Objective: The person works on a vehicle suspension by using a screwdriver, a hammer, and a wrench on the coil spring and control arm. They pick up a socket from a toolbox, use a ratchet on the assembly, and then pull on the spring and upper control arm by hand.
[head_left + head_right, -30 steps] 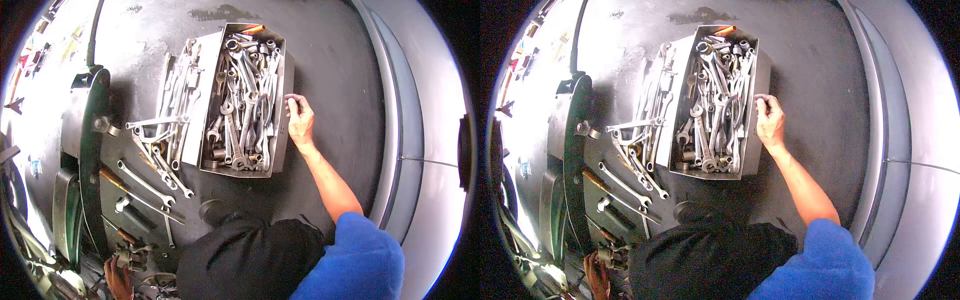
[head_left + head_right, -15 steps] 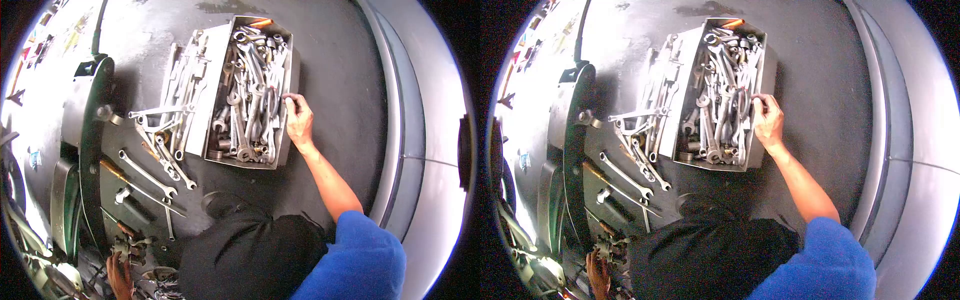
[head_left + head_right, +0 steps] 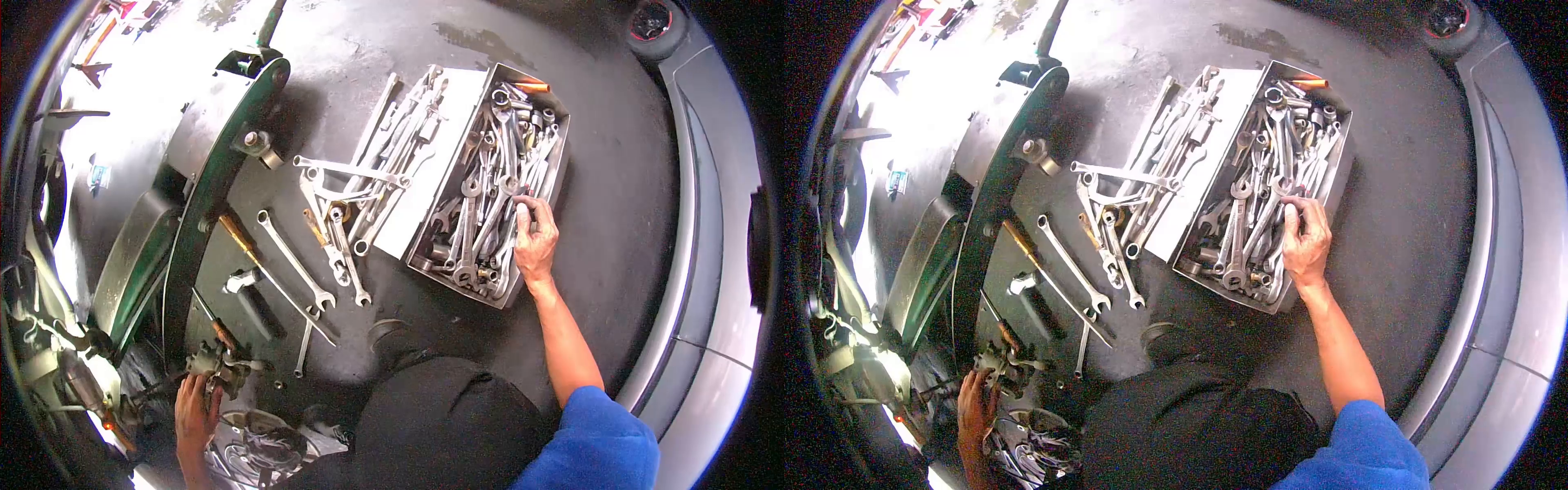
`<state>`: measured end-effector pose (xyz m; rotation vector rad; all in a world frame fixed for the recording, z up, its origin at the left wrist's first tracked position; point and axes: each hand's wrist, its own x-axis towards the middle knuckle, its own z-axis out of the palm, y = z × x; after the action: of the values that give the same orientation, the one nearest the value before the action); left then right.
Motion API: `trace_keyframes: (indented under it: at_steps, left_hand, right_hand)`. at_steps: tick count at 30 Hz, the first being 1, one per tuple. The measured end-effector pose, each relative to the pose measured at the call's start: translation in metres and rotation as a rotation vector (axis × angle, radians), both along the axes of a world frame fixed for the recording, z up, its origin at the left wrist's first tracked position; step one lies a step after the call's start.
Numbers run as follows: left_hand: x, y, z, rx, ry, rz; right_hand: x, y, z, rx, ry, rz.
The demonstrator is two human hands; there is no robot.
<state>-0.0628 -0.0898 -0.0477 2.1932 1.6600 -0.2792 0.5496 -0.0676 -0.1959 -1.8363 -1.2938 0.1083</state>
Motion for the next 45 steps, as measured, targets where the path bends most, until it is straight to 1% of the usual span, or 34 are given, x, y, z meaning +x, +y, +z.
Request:
trace_keyframes:
  at_steps: [4,15,18,20,22,24,26,28,29,30,31,33,34,35,36,38,41,43,44,45]
  left_hand:
    - [-0.003,0.000,-0.003,0.002,0.038,-0.008]
    - [0.004,0.008,-0.004,-0.062,0.033,0.036]
    - [0.000,0.006,-0.007,-0.097,0.070,0.058]
    - [-0.002,0.008,-0.010,-0.111,0.064,0.053]
    - [-0.002,0.010,-0.013,-0.098,0.050,0.019]
    - [-0.001,0.011,-0.008,-0.144,0.021,0.057]
    - [-0.009,0.010,-0.019,-0.055,0.010,-0.003]
    - [-0.012,0.004,-0.013,-0.084,0.016,0.053]
    - [-0.008,0.005,-0.008,-0.106,0.015,0.088]
    - [-0.004,0.007,-0.004,-0.126,0.017,0.111]
    - [0.000,0.008,0.000,-0.134,0.020,0.130]
    - [0.006,0.012,0.003,-0.137,0.024,0.142]
    - [0.007,0.012,0.002,-0.127,0.028,0.131]
    - [0.006,0.012,0.001,-0.121,0.028,0.124]
    - [0.004,0.011,0.001,-0.115,0.028,0.113]
    - [0.000,0.009,0.002,-0.098,0.027,0.092]
    - [0.000,0.008,0.000,-0.066,0.022,0.053]
    - [-0.002,0.008,-0.002,-0.059,0.041,0.053]
    - [-0.002,0.007,-0.003,-0.055,0.049,0.051]
    - [0.000,0.010,-0.007,-0.053,0.042,0.040]
  right_hand:
    - [-0.002,0.000,-0.003,-0.051,0.023,-0.008]
    - [-0.004,0.001,-0.002,-0.066,0.053,-0.009]
    - [-0.004,-0.003,-0.013,-0.100,0.095,-0.028]
    - [-0.009,-0.002,-0.014,-0.064,0.102,-0.088]
    - [-0.015,-0.006,-0.001,-0.206,0.270,-0.137]
    - [-0.019,-0.003,0.003,-0.072,0.343,-0.097]
    - [-0.017,-0.001,-0.005,0.017,0.311,-0.076]
    - [-0.007,-0.007,-0.012,-0.167,0.329,0.013]
    - [-0.006,-0.007,-0.016,-0.125,0.262,0.045]
    - [-0.014,-0.005,-0.013,-0.079,0.264,0.029]
    - [-0.024,-0.006,-0.002,-0.079,0.390,0.024]
    - [-0.030,-0.007,-0.002,-0.125,0.432,0.060]
    - [-0.026,-0.007,-0.006,-0.158,0.425,0.076]
    - [-0.009,-0.011,-0.029,-0.163,0.042,0.163]
    - [-0.012,-0.008,-0.025,-0.102,-0.148,0.193]
    - [-0.045,-0.001,0.004,-0.123,0.156,0.041]
    - [-0.040,-0.003,-0.005,-0.172,0.563,0.056]
    - [-0.032,0.000,-0.014,-0.144,0.076,0.152]
    - [-0.031,-0.005,-0.018,-0.162,0.237,0.111]
    - [-0.040,-0.005,-0.010,-0.169,0.397,0.060]
